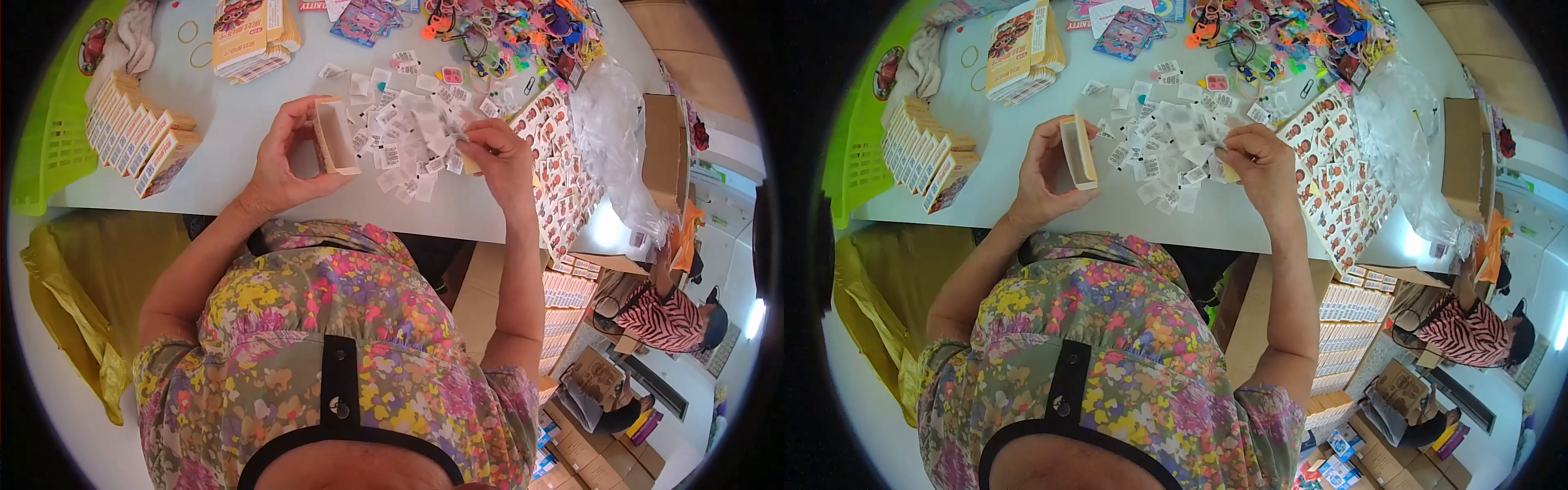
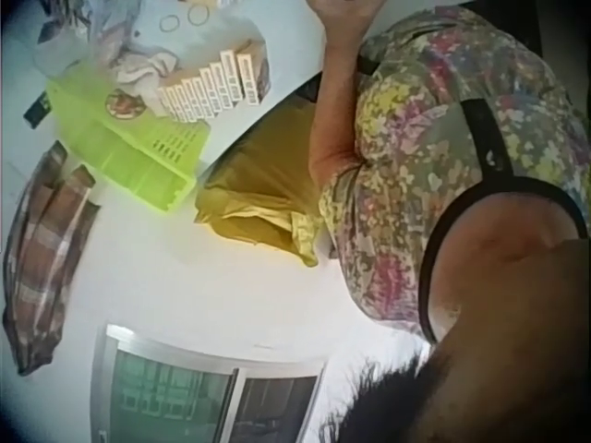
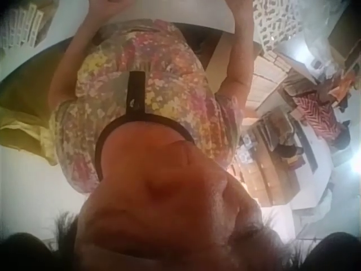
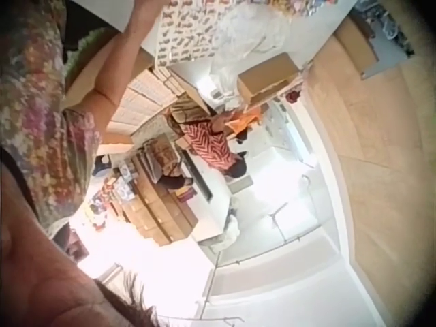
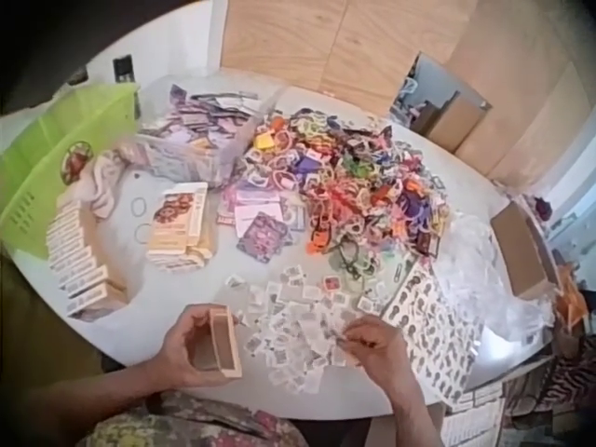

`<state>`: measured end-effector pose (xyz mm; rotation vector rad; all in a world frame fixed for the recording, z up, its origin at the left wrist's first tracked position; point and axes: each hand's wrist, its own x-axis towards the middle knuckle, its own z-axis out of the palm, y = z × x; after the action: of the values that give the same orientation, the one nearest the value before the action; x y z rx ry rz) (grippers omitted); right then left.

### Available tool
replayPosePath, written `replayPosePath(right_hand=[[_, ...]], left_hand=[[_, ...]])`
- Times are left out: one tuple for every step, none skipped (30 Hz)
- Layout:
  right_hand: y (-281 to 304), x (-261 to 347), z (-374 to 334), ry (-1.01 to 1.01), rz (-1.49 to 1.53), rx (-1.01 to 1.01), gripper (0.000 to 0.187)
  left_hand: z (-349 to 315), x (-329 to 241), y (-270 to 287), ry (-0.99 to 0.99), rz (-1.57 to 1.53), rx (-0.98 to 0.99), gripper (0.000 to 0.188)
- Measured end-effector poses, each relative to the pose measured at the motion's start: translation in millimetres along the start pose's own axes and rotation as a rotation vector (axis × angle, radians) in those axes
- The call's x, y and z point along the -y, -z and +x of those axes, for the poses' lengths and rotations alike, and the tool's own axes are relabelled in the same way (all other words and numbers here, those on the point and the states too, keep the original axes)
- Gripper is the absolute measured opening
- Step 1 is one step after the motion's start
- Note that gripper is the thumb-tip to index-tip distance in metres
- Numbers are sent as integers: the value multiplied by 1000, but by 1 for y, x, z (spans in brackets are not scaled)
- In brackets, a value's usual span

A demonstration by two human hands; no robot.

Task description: Packaging various toys and items into cardboard boxes and organizing them on a table.

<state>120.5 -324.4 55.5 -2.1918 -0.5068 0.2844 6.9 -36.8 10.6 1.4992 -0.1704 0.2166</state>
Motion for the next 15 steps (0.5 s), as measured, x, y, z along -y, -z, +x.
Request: replayPosePath(right_hand=[[0, 1, 3, 52, 22, 13, 14], [3, 4, 4, 59, 23, 13, 14], [6, 8, 2, 27, 175, -8, 15], [8, 11, 1, -9, 328, -25, 15], [9, 12, 2, -5, 330, -19, 15], [9, 12, 4, -59, 425, -31, 15], [9, 12, 7, -109, 520, -42, 16], [11, 12, 8, -169, 627, 7, 18], [13, 15, 7, -163, 632, 17, 18], [16, 25, 6, -168, 803, 113, 21], [16, 40, 6, -173, 975, 216, 23], [9, 58, 4, -111, 996, 201, 22], [1, 73, 3, -108, 1001, 209, 22], [-7, 85, 3, -108, 868, 199, 18], [-11, 92, 4, -107, 735, 187, 15]], left_hand=[[1, 0, 1, 25, 29, 14, 86], [2, -1, 2, 50, 59, 27, 85], [4, -3, 3, 46, 63, 23, 85], [6, -8, 1, 41, 87, 20, 81], [8, -12, -1, 37, 112, 17, 77], [9, -15, -5, 38, 117, 10, 77], [12, -17, -8, 16, 182, -5, 77], [15, -20, -11, -4, 247, -21, 77], [20, -22, -13, -4, 256, -29, 77], [22, -23, -15, -42, 428, -24, 75], [25, -26, -16, -76, 604, -19, 73], [28, -29, -18, -141, 676, -36, 71], [31, -29, -20, -137, 685, -41, 71], [33, -28, -21, -198, 725, -59, 68], [33, -28, -21, -260, 765, -78, 66]])
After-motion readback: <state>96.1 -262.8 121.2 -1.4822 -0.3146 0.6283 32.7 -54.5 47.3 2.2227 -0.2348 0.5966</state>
